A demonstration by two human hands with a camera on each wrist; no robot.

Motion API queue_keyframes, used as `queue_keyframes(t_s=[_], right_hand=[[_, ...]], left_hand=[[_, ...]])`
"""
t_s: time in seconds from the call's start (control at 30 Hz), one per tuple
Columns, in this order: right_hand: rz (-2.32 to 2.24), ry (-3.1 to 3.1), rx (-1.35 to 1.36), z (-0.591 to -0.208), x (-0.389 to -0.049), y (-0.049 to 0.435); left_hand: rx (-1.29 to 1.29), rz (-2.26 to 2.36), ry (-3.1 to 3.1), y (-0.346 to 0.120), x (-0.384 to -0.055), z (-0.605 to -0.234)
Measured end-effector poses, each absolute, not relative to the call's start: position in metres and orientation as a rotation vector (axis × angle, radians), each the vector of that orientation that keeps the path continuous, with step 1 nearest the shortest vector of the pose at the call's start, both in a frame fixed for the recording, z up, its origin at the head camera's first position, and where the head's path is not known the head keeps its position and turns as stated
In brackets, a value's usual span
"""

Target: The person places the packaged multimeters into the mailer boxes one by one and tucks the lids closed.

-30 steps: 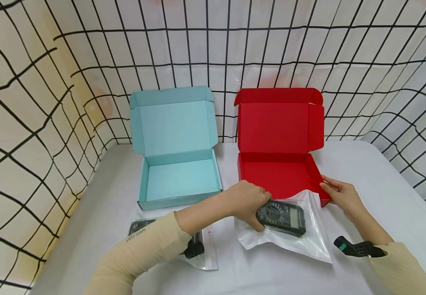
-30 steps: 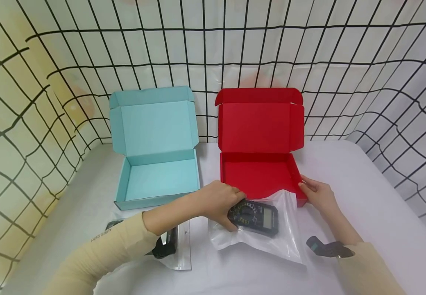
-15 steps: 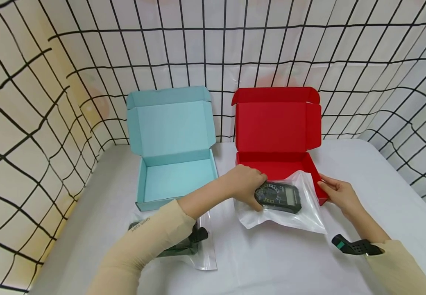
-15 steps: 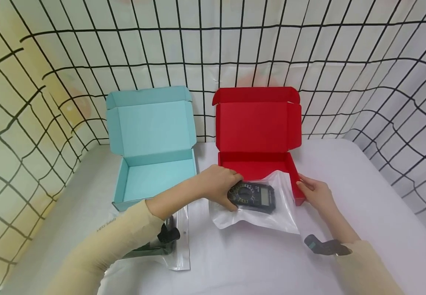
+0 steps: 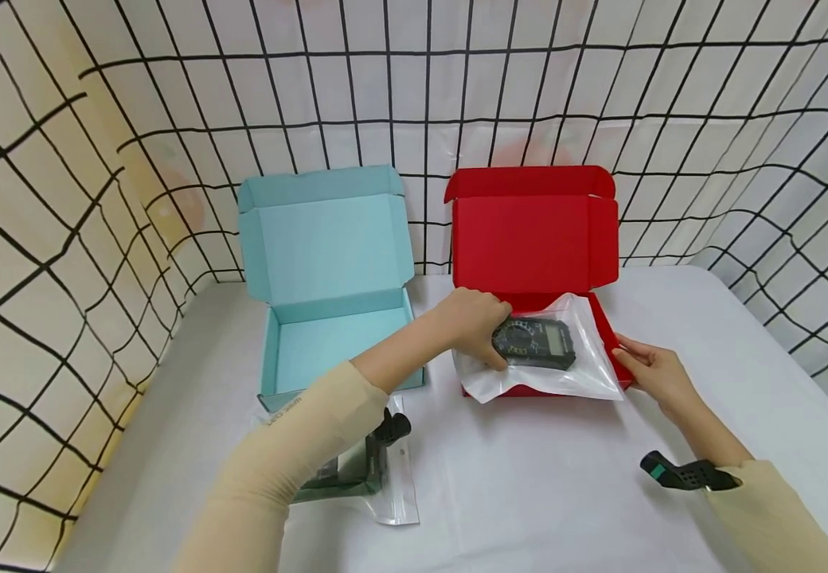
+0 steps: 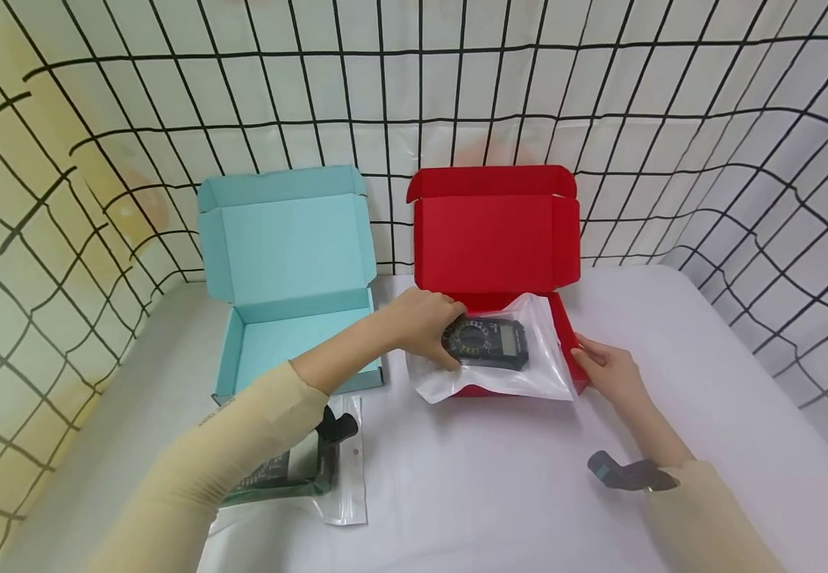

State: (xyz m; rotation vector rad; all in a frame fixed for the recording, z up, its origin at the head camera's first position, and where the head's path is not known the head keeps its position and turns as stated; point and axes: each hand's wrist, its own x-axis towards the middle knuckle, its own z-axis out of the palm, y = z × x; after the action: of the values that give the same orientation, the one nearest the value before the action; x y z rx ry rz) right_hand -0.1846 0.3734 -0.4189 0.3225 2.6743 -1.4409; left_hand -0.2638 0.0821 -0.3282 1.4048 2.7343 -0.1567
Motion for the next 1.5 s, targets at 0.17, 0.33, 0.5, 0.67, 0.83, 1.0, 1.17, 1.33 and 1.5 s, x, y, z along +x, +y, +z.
queue_keyframes(t_s=[0.17,0.33,0.5,0.67,0.83,1.0,1.17,1.33,1.5], right_hand=[[-1.448,2.656,0.340,-0.418,-0.184,0.373],[-1.436,2.645,0.362,-0.415,-0.184,0.372],[-1.426,2.661,0.359,-0.415,-0.184,0.371],[-1.438,2.665,0.338,-0.415,-0.185,0.372],[-1.434,2.660,0.356,-0.415,-0.185,0.372],[-1.431,2.659,0.368,-0.415,-0.186,0.373],[-1.458,2.654,0.356,-0.415,-0.186,0.373],[-1.454,2.658,0.355,-0.414,-0.186,0.372],[-1.436,2.662,0.362,-0.414,-0.186,0.373]], left_hand=[[1.363,-0.155,2.738,0.086,-0.271,-0.333],[1.329,-0.129,2.732,0.091,-0.280,-0.338],[1.292,-0.115,2.750,0.099,-0.289,-0.339],[1.260,-0.094,2.756,0.106,-0.296,-0.341],[1.271,-0.083,2.739,0.114,-0.297,-0.346],[1.243,-0.107,2.742,0.119,-0.297,-0.352],[1.191,-0.076,2.723,0.121,-0.298,-0.356],[1.153,-0.039,2.690,0.124,-0.301,-0.362],[1.126,0.002,2.670,0.124,-0.306,-0.371]])
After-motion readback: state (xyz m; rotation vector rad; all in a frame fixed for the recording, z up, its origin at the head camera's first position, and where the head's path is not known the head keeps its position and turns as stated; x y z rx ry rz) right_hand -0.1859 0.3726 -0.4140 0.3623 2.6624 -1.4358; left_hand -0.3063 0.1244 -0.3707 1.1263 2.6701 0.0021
